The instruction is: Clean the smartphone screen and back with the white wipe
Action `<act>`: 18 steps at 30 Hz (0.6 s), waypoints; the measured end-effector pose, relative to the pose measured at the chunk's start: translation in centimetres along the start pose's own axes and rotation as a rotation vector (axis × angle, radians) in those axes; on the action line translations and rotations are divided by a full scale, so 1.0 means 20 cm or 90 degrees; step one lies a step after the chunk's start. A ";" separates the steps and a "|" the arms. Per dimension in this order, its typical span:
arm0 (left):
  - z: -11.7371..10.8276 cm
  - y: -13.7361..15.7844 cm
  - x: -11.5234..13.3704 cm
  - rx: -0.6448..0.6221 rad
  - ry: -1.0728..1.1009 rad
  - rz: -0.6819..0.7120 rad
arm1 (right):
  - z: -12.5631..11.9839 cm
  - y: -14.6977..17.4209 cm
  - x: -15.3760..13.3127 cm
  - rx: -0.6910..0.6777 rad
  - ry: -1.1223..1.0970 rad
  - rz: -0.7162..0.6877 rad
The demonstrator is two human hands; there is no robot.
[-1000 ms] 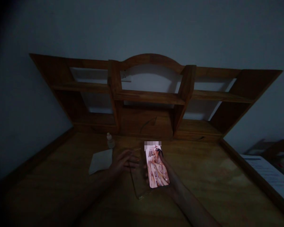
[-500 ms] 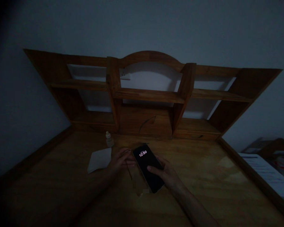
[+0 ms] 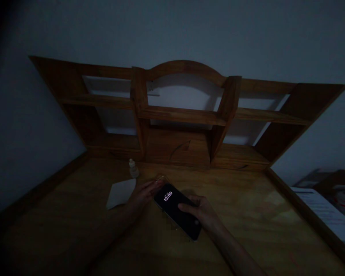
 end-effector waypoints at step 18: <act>-0.03 -0.02 -0.02 -0.013 -0.023 -0.050 | -0.05 -0.05 0.07 0.091 0.056 0.014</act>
Point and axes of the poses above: each hand's wrist, its own y-axis away from the middle knuckle, its own z-axis out of the palm, x = y × z, the point moved 2 cm from there along -y, towards the middle knuckle, and after that the axes turned 7 degrees about x, right-handed, at the moved point
